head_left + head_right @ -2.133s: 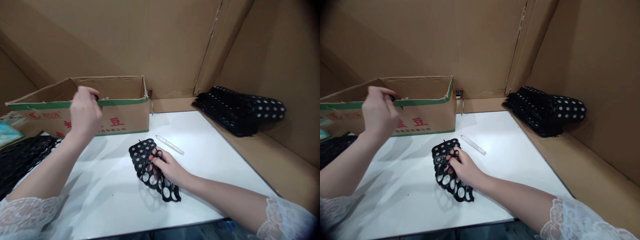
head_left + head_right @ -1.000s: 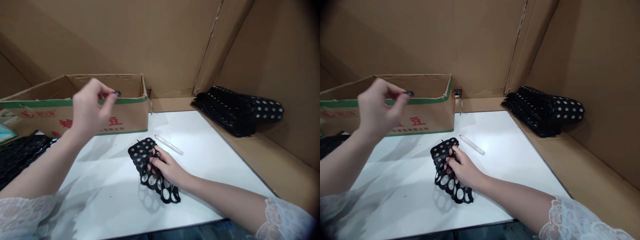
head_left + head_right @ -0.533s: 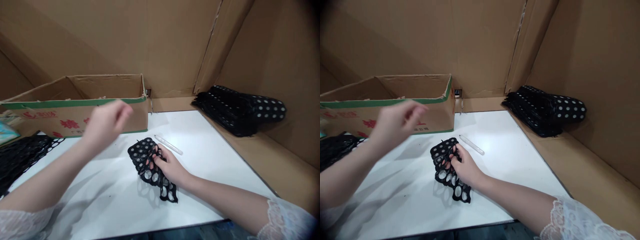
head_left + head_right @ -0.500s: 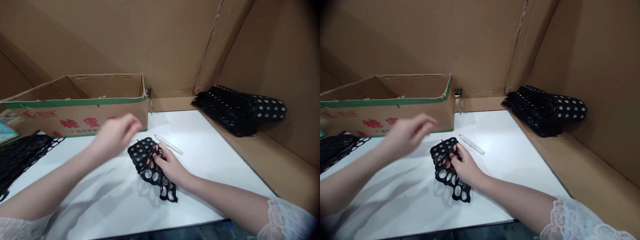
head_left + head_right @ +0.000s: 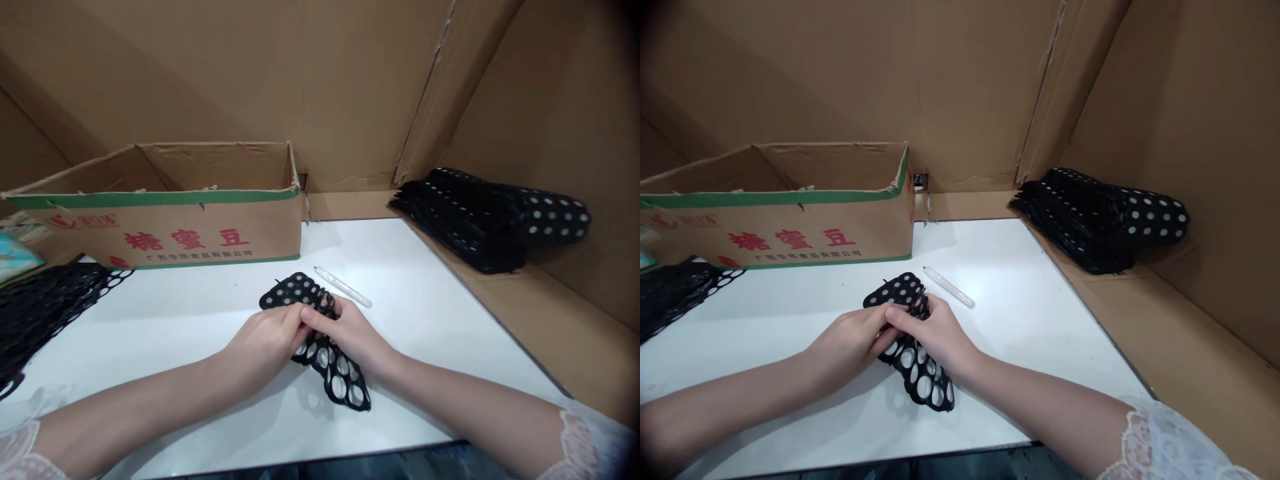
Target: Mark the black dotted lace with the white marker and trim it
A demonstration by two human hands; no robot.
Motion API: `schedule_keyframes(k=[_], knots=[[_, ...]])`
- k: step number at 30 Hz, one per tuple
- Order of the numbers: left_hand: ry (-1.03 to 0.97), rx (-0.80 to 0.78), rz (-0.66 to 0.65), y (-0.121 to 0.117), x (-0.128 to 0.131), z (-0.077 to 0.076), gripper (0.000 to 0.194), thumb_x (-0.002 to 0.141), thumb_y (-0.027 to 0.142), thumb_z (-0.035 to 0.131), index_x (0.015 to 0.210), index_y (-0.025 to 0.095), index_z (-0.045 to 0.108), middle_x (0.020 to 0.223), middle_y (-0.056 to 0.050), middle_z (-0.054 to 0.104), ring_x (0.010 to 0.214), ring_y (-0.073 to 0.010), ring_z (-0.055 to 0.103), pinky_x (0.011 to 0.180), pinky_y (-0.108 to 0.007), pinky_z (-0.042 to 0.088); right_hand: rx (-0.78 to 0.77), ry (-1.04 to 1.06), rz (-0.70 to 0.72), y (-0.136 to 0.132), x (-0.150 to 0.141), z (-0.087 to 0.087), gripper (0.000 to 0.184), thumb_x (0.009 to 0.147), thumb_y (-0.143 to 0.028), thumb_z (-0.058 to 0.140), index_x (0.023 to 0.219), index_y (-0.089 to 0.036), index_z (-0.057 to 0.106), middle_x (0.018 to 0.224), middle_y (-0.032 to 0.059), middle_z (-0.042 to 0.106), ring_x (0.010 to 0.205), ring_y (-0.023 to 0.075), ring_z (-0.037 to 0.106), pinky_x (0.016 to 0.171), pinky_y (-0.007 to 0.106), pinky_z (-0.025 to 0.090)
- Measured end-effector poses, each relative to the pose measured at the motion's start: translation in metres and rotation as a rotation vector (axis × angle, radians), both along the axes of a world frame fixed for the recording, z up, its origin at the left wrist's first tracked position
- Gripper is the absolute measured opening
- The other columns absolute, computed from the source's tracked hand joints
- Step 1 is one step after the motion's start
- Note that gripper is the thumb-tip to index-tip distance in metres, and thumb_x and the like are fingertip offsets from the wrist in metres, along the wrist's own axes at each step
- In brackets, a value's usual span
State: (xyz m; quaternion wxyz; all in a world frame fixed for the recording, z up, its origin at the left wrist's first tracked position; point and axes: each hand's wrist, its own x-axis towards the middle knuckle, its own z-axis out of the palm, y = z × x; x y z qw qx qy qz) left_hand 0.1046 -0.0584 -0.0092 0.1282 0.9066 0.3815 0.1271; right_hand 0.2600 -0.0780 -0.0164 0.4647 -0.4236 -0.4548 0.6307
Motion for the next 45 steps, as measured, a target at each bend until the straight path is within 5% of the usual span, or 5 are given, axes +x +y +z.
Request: schedule_keyframes(k=[4,12,20,29,45], knots=[[-0.101,0.184,-0.090,-0.006,-0.004,-0.001,0.014,0.087,0.025,0.036,0.093,0.018,0.047,0.078,-0.003,0.058,0.070,-0.0150,0.055,0.062,-0.026,0.043,-0.138,0.042,-0.058,0.002,0.002,-0.004,0.024,0.074,-0.039,0.053,0.071,-0.015,0.055,0.066,0.0002,0.056,0.063,0.0114,0.053,0.062,0.025,0.042],[-0.242,-0.040,0.143,0.009,-0.006,0.004,0.020,0.088,0.030,0.033,0.101,0.021,0.045,0.084,-0.003,0.057,0.073,-0.0148,0.054,0.064,-0.026,0.043,-0.073,-0.022,0.047,0.008,0.000,-0.007,0.022,0.080,-0.035,0.045,0.086,-0.016,0.054,0.071,0.0011,0.057,0.060,0.0121,0.054,0.063,0.029,0.045],[-0.137,-0.175,0.069,0.017,-0.004,0.004,0.031,0.084,0.041,0.040,0.108,0.021,0.041,0.074,0.001,0.054,0.064,-0.0132,0.053,0.057,-0.023,0.041,0.165,-0.169,0.169,0.006,0.001,-0.004,0.022,0.083,-0.031,0.043,0.095,-0.017,0.054,0.085,0.0019,0.057,0.075,0.0123,0.053,0.070,0.027,0.044],[-0.026,-0.164,0.027,0.017,-0.008,0.009,0.027,0.086,0.023,0.029,0.111,0.020,0.039,0.082,-0.005,0.061,0.068,-0.0175,0.058,0.058,-0.026,0.043,0.165,-0.227,0.179,0.006,0.000,-0.006,0.019,0.083,-0.030,0.042,0.090,-0.016,0.053,0.075,0.0008,0.054,0.068,0.0118,0.051,0.065,0.027,0.044],[-0.350,-0.330,0.065,0.019,0.004,0.004,0.017,0.089,0.029,0.027,0.081,0.020,0.039,0.067,0.002,0.051,0.060,-0.0123,0.049,0.058,-0.022,0.038,0.236,-0.287,0.178,0.002,-0.003,-0.006,0.015,0.085,-0.028,0.035,0.080,-0.018,0.045,0.072,-0.0014,0.045,0.069,0.0103,0.046,0.067,0.025,0.041]])
